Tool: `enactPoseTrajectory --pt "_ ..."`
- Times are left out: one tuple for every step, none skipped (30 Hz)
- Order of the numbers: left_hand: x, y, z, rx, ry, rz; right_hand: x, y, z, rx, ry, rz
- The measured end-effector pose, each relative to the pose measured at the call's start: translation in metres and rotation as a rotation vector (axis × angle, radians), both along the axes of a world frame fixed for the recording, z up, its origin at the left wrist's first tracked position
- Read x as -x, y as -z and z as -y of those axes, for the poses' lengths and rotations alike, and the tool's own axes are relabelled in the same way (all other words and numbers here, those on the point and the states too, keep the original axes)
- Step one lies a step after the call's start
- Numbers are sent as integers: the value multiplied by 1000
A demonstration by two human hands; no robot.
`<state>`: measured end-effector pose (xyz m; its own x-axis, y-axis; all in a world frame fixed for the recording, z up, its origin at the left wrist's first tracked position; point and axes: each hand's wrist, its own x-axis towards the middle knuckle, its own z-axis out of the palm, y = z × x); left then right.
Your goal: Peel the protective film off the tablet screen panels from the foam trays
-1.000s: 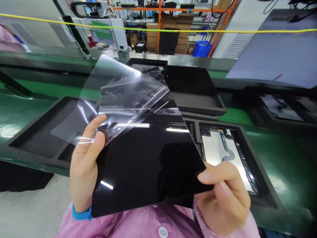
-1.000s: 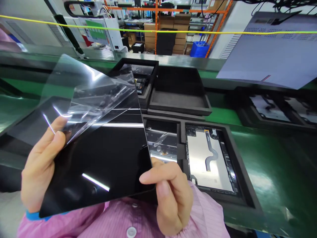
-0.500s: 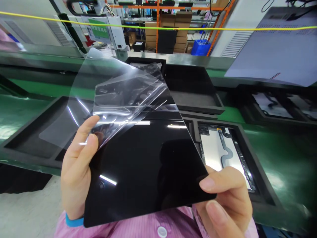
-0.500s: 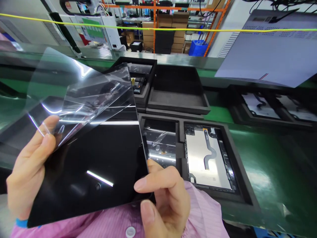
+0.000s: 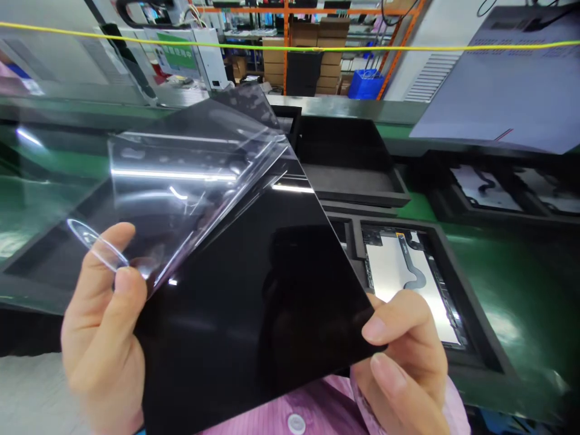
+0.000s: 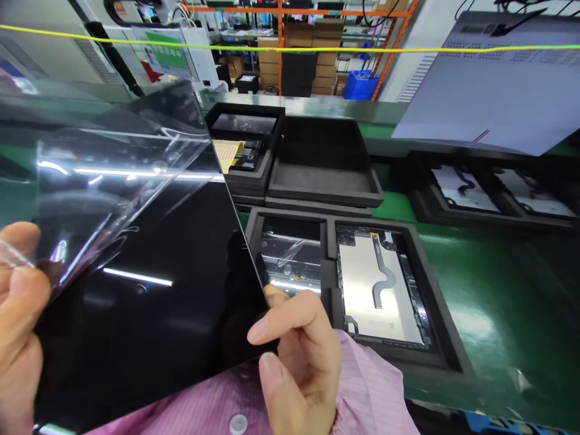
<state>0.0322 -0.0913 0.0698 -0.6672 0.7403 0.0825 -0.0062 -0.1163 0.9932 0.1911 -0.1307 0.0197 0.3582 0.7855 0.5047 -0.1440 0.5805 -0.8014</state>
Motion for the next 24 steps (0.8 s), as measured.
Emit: enactPoseTrajectory --pt "2 1 1 -1 -3 -10 0 -2 0 -6 3 -16" --pt "4 2 3 3 5 -11 2 -3 0 15 4 -32" --pt "6 3 4 7 14 -12 3 -5 1 44 8 -47" --pt "7 4 5 8 27 -13 5 -5 3 69 13 -58" --pt "7 4 7 4 40 -15 8 -5 4 80 24 -68" --pt "7 4 7 -1 49 -14 10 -5 5 83 42 -79" --pt "6 4 8 -5 49 -8 12 -5 5 80 62 -91" --pt "5 3 8 -7 40 -1 13 -5 6 80 72 -96" --pt "3 2 8 -9 28 6 13 -5 5 78 67 -94" --pt "1 2 8 -9 15 8 11 -5 5 76 45 -87" --pt "0 2 7 -9 4 9 9 -6 5 69 7 -79" --pt "-1 1 7 -14 -5 12 6 -7 5 62 -42 -77" --pt "-2 1 6 -22 -9 16 3 -7 5 53 -89 -77" --pt "-2 1 5 -28 -10 19 -1 -8 6 45 -132 -73" --pt "-2 0 5 -33 -5 21 -4 -8 7 42 -173 -65" --pt "-1 0 5 -36 1 19 -7 -9 8 54 -220 -53" --pt "-1 0 4 -37 -2 12 -9 -9 8 73 -277 -42" --pt "-1 0 3 -33 -11 -2 -11 -8 8 94 -328 -42" --pt "-1 1 2 -30 -20 -20 -12 -7 7 104 -356 -64" --pt "-2 3 1 -54 -30 -43 -13 -5 5 108 -365 -92" --pt "-3 7 0 -87 -21 -64 -15 -2 4 95 -331 -106" --pt "-5 12 -1 -126 17 -62 -17 3 2 69 -262 -94" --pt "-8 19 -3 -161 90 -15 -20 9 2 54 -168 -60" --pt "-11 26 -6 -183 192 74 -24 16 2 72 -67 -19"
